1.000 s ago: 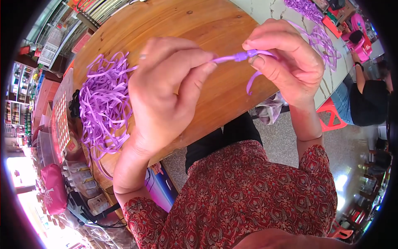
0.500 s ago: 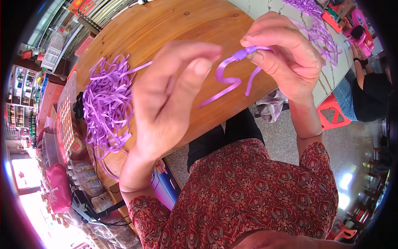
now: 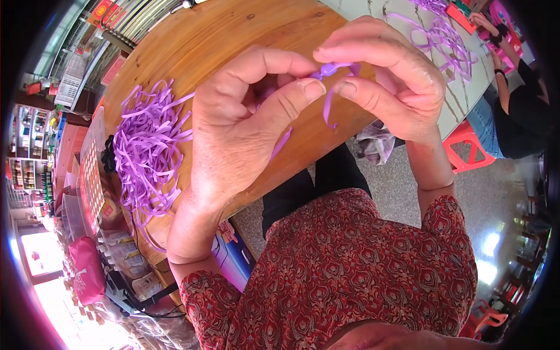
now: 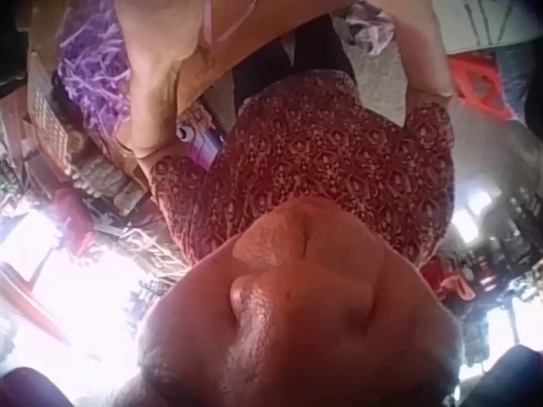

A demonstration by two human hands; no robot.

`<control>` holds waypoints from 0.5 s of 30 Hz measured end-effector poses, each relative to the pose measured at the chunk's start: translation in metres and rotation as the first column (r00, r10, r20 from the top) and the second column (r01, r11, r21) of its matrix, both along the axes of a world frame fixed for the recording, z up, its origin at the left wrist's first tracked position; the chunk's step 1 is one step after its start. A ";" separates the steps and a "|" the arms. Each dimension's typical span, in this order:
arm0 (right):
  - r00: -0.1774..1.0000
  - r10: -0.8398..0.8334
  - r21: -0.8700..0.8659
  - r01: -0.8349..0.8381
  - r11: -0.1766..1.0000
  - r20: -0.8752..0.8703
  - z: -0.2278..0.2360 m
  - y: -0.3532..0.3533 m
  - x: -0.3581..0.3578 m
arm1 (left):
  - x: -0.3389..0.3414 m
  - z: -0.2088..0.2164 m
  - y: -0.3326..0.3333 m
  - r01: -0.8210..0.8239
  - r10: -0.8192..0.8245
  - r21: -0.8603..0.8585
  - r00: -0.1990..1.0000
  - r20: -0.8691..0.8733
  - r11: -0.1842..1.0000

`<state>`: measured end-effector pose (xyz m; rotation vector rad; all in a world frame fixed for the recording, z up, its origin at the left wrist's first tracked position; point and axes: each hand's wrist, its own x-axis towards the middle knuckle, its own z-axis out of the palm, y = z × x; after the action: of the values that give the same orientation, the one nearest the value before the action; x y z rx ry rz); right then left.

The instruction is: The person picks up purple ribbons one at a time from a pile on a wooden table and ties a series of knots in each one by hand. They form a small, tight knot at one end and continue tying knots along the length of the ribbon before setting it aside.

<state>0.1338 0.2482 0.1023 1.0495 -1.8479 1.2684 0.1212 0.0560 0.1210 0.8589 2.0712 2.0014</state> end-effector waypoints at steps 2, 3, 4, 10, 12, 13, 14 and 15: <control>0.999 -0.025 0.020 0.024 1.000 0.028 0.003 0.000 0.002 | -0.001 -0.004 -0.001 -0.021 0.021 0.014 0.999 -0.041 1.000; 0.999 -0.024 0.019 0.024 1.000 0.029 0.003 0.000 0.003 | -0.001 -0.005 -0.002 -0.032 0.029 -0.023 0.993 -0.115 0.999; 0.996 -0.053 0.061 0.049 0.997 0.076 0.003 0.001 0.004 | -0.003 -0.006 -0.003 -0.043 0.031 -0.059 0.982 -0.188 0.997; 0.989 -0.143 0.189 0.134 0.973 0.034 0.002 0.001 0.003 | -0.001 -0.005 -0.005 -0.113 0.052 -0.178 0.947 -0.317 0.977; 0.991 -0.132 0.211 0.134 0.968 -0.025 0.004 0.000 0.003 | -0.003 -0.007 -0.007 -0.078 0.019 -0.160 0.940 -0.342 0.984; 0.990 -0.138 0.234 0.141 0.962 -0.028 0.005 -0.002 0.004 | -0.004 -0.007 -0.008 -0.039 -0.017 -0.142 0.929 -0.369 0.989; 0.989 -0.145 0.256 0.148 0.955 -0.032 0.005 -0.003 0.005 | -0.004 -0.007 -0.009 -0.038 -0.017 -0.143 0.931 -0.365 0.989; 0.989 -0.145 0.256 0.147 0.955 -0.028 0.004 -0.004 0.005 | -0.005 -0.006 -0.010 -0.040 -0.042 -0.184 0.906 -0.421 0.982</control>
<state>0.1387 0.2439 0.1064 1.0260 -2.0825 0.9544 0.1161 0.0459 0.1149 1.3512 2.4284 1.6907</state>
